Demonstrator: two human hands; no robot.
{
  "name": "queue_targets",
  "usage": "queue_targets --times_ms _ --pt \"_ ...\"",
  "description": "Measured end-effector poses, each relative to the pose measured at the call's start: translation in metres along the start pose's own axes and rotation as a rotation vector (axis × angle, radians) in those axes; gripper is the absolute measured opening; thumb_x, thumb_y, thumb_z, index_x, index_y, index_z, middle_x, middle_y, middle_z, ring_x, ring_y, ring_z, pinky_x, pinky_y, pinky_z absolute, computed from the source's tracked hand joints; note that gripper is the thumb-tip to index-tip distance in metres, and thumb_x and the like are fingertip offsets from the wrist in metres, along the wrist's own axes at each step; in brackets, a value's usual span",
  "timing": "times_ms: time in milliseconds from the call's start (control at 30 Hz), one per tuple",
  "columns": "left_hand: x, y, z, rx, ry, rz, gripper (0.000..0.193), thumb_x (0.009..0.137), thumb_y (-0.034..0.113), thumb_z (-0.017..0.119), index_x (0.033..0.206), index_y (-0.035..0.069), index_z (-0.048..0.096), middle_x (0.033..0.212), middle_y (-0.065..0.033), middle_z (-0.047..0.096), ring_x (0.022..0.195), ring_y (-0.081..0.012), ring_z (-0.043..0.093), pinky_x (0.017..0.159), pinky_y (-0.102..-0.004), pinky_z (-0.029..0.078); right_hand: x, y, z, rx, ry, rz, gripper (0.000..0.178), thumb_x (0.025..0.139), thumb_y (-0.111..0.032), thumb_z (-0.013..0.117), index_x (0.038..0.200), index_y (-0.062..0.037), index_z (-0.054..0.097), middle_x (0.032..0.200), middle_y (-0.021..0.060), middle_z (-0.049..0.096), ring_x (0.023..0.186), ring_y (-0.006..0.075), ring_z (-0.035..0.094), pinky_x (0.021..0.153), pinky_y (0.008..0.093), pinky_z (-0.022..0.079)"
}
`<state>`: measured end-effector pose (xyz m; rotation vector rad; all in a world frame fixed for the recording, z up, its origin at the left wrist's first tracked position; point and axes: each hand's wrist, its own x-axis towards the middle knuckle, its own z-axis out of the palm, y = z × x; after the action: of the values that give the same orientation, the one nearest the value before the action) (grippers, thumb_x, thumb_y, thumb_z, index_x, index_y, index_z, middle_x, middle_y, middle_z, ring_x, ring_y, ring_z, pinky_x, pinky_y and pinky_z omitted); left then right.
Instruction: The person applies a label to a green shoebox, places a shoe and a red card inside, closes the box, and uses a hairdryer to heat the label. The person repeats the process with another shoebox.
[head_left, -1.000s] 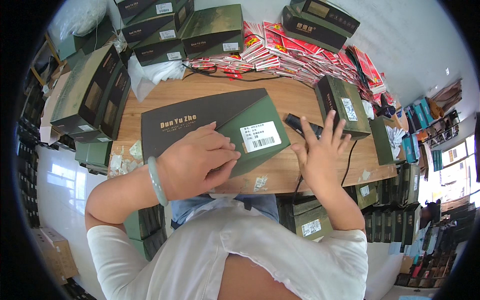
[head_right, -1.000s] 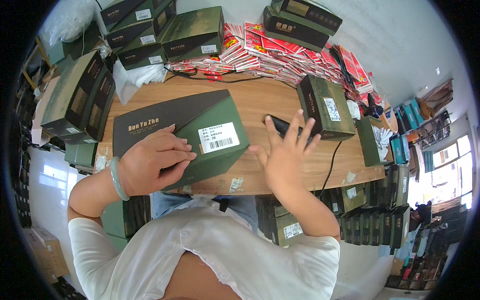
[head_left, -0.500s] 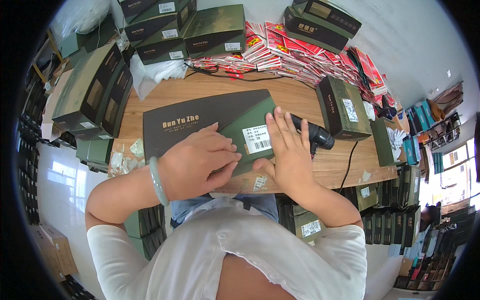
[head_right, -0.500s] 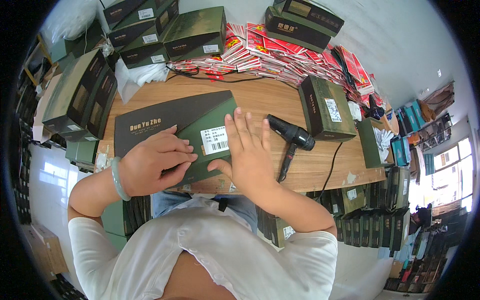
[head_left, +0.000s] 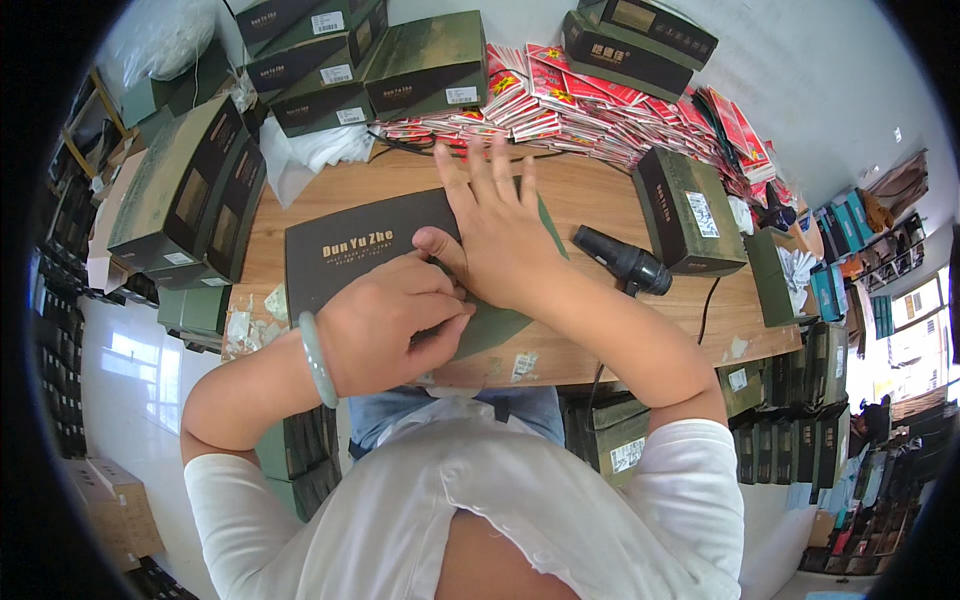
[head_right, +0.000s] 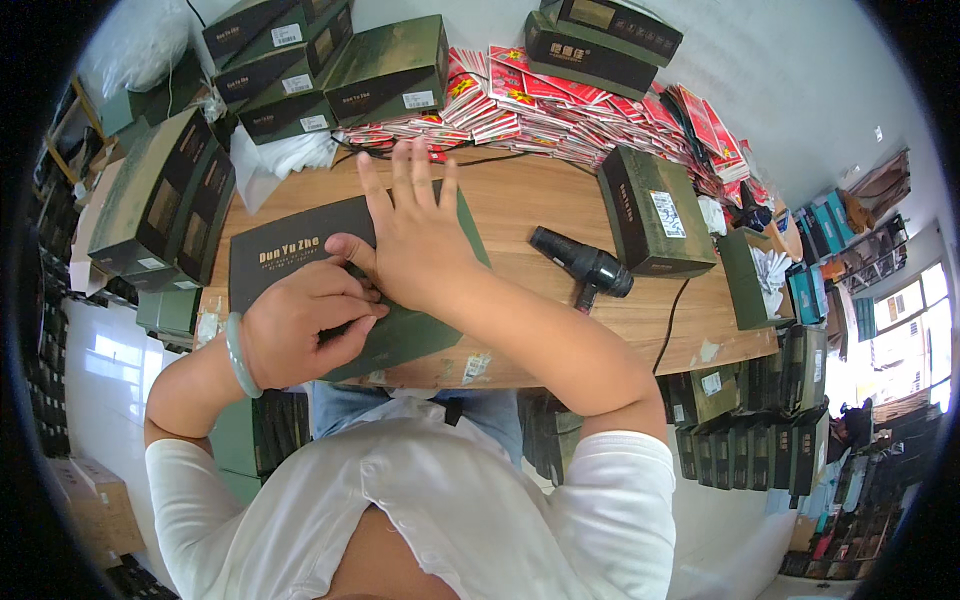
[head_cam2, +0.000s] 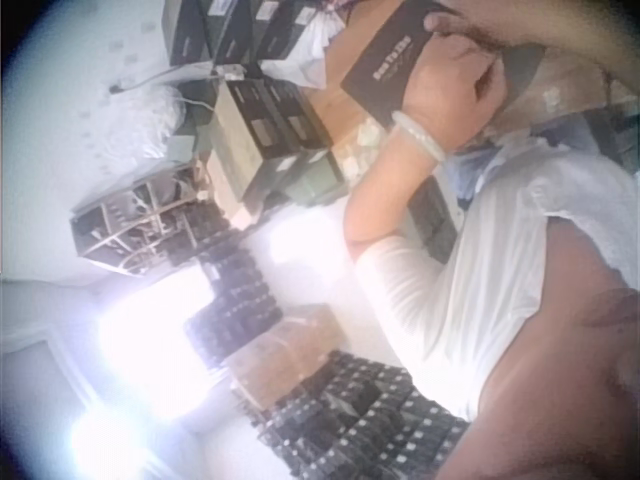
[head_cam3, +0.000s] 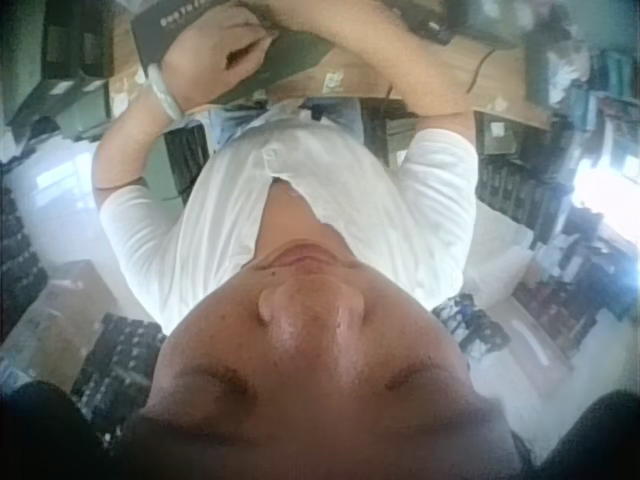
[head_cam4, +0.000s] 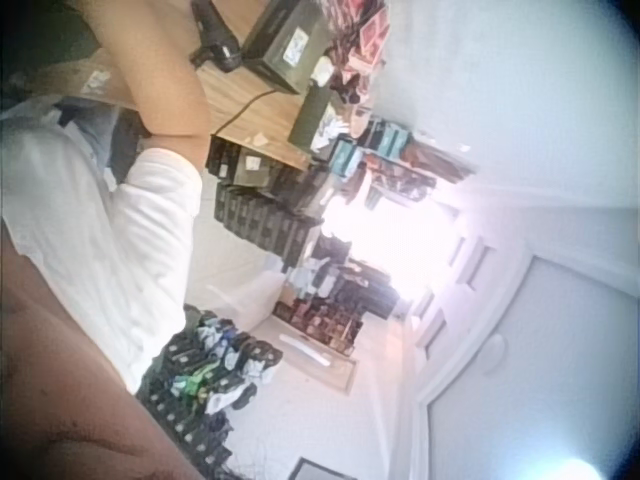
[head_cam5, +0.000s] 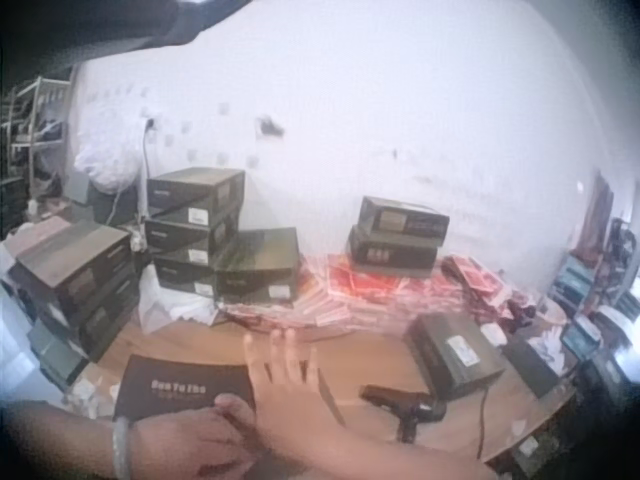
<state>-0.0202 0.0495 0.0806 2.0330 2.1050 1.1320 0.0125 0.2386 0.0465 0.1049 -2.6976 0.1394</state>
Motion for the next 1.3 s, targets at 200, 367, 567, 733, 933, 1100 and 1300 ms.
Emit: queue_targets --times_ms 200,367,567,733,933,1100,1300 --pt "-0.002 -0.001 0.004 0.014 0.033 0.07 0.012 0.077 -0.001 0.071 0.089 -0.001 0.072 0.087 -0.0121 0.062 0.083 -0.0283 0.062 0.076 -0.0368 0.052 -0.003 -0.007 -0.005 -0.033 -0.091 0.0 0.089 0.093 -0.069 0.031 0.155 -0.0069 0.017 0.154 0.0341 0.017 0.146 0.0508 0.005 0.11 0.071 0.004" --pt "-0.001 -0.003 0.003 -0.017 0.045 0.044 0.011 0.08 0.009 0.074 0.086 0.0 0.071 0.084 -0.0106 0.063 0.082 -0.0278 0.061 0.083 -0.0391 0.05 0.001 0.004 0.002 0.093 -0.022 0.083 0.091 0.093 -0.07 0.033 0.156 -0.0067 0.014 0.155 0.0339 0.015 0.146 0.0504 0.003 0.112 0.0675 0.005" --pt "-0.001 -0.002 0.0 0.048 -0.002 0.039 0.017 0.081 0.016 0.075 0.088 0.001 0.071 0.087 -0.0111 0.064 0.087 -0.029 0.062 0.097 -0.0457 0.047 -0.001 0.015 0.001 -0.009 0.066 0.112 0.09 0.093 -0.069 0.036 0.156 -0.0071 0.014 0.154 0.0341 0.017 0.145 0.0509 0.007 0.114 0.0645 0.007" --pt "-0.002 0.0 0.0 0.02 -0.028 -0.009 0.016 0.082 0.016 0.074 0.087 0.001 0.07 0.09 -0.0113 0.064 0.09 -0.0303 0.062 0.099 -0.0464 0.047 -0.003 0.017 0.002 -0.005 0.099 0.084 0.09 0.094 -0.068 0.034 0.154 -0.0028 0.018 0.153 0.0339 0.023 0.144 0.0531 0.011 0.115 0.0615 0.009" --pt "-0.001 -0.002 -0.002 0.159 -0.048 -0.01 0.037 0.084 0.022 0.07 0.115 0.003 0.064 0.118 -0.0138 0.06 0.111 -0.0346 0.057 0.105 -0.0484 0.042 -0.019 0.065 -0.02 0.777 0.273 0.161 0.061 0.101 -0.045 0.045 0.143 -0.0014 0.041 0.152 0.0257 0.033 0.144 0.0442 0.024 0.117 0.0501 0.019" --pt "0.004 -0.005 0.009 0.503 -0.248 0.034 0.069 0.085 0.034 0.067 0.145 0.009 0.042 0.148 -0.0134 0.042 0.139 -0.035 0.034 0.114 -0.0508 0.029 -0.078 0.072 -0.025 0.653 0.099 -0.134 0.047 0.096 -0.04 0.056 0.134 -0.0123 0.057 0.15 0.0144 0.043 0.146 0.0401 0.024 0.117 0.0533 0.018" --pt "0.007 0.0 0.008 0.554 -0.263 0.034 0.072 0.079 0.032 0.072 0.142 0.008 0.045 0.143 -0.0083 0.047 0.132 -0.0302 0.042 0.112 -0.0533 0.028 -0.093 0.083 -0.015 0.34 0.078 -0.213 0.069 0.076 -0.047 0.075 0.135 -0.017 0.057 0.148 0.0072 0.048 0.146 0.0382 0.025 0.115 0.0623 0.011"
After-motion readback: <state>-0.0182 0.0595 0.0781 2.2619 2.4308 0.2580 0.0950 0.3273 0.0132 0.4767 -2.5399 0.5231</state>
